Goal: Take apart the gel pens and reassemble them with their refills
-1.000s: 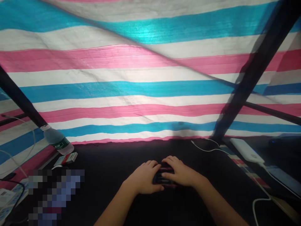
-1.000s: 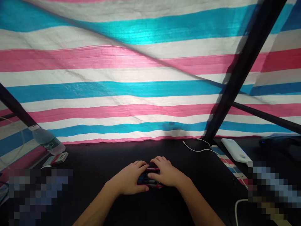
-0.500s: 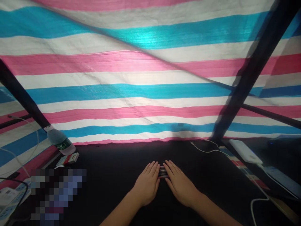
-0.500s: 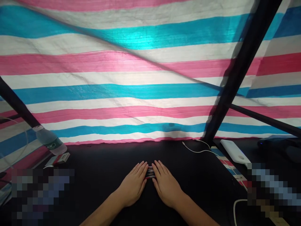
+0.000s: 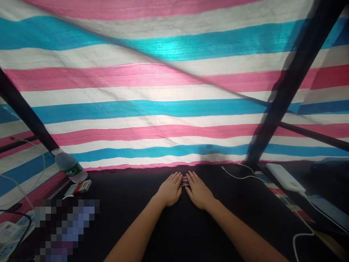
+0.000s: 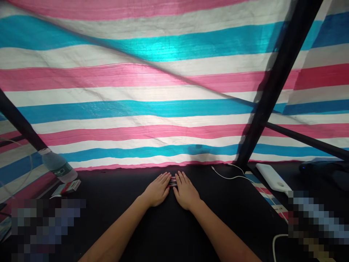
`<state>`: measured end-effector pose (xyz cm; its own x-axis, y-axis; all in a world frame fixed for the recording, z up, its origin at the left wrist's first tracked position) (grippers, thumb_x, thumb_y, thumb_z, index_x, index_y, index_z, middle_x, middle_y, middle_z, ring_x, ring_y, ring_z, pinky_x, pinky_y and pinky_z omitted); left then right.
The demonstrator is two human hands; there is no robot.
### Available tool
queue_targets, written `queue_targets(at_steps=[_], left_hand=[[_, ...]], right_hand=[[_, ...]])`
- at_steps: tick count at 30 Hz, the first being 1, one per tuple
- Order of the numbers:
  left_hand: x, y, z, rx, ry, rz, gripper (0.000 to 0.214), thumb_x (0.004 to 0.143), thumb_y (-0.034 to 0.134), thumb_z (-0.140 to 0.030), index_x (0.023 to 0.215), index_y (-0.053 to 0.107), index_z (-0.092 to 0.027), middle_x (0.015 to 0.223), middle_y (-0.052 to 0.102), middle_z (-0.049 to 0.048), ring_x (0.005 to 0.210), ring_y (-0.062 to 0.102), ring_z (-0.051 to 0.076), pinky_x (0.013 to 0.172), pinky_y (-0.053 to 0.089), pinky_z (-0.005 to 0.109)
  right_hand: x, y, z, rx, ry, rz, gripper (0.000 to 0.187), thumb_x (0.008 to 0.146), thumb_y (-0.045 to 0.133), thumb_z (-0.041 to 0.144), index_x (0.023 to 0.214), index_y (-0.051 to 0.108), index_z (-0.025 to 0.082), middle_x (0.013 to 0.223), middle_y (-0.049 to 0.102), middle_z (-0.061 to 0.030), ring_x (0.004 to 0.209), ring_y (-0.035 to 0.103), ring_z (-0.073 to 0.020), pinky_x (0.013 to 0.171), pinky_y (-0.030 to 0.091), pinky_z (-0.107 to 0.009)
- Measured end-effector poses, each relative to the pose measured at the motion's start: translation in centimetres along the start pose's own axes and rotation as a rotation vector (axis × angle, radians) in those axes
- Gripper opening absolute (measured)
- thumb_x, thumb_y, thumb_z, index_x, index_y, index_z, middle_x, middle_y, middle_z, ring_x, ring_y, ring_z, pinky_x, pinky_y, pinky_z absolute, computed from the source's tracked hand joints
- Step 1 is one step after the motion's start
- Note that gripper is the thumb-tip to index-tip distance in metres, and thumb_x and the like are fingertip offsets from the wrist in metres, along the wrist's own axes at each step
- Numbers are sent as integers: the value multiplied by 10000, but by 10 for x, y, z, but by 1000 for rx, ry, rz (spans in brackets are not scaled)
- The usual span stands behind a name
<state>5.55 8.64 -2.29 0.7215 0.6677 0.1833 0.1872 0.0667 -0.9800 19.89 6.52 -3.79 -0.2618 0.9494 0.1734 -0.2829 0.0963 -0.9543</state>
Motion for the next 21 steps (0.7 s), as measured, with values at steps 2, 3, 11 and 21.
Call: queue_targets(at_steps=[2,3,11,21], left_hand=[[3,-1,3,-12,0,-1,611,1025,374,-390,1567,338,-110,1628,364,135,1524,293,250,1257,228,426],[3,-2,4,-16,-3,-5,621,1027,374,-411,1572,331,-117,1632,357,129,1526,287,251,1257,228,430],[-4,-7,-1,-23,-47,-66,609,1039,352,-489,1560,375,-175,1630,367,121,1520,294,275,1255,214,470],[-7,-15,-3,-86,-49,-111,629,1014,412,-551,1537,404,-201,1595,409,132,1482,350,313,1236,253,514]], right_hand=[[2,1,-1,6,5,-10,669,1022,375,448,1583,351,85,1679,251,-135,1554,191,-307,1255,213,-448],[2,2,-2,11,4,-14,670,1023,369,458,1587,346,96,1685,237,-128,1557,181,-301,1256,209,-445],[3,-1,-21,132,3,-109,658,1019,378,513,1585,349,178,1670,290,-98,1545,219,-272,1243,257,-445],[12,-18,-89,182,113,-226,482,998,402,397,1343,600,126,1416,587,-181,1354,501,-327,1167,379,-524]])
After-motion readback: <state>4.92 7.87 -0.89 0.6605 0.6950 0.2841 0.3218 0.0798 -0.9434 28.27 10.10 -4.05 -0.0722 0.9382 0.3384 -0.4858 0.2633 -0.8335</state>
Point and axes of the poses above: each hand's wrist, its own x-axis towards the middle knuckle, its own y-axis out of the palm, z = x × y, the point moved 6 cm from there along x, towards the middle knuckle
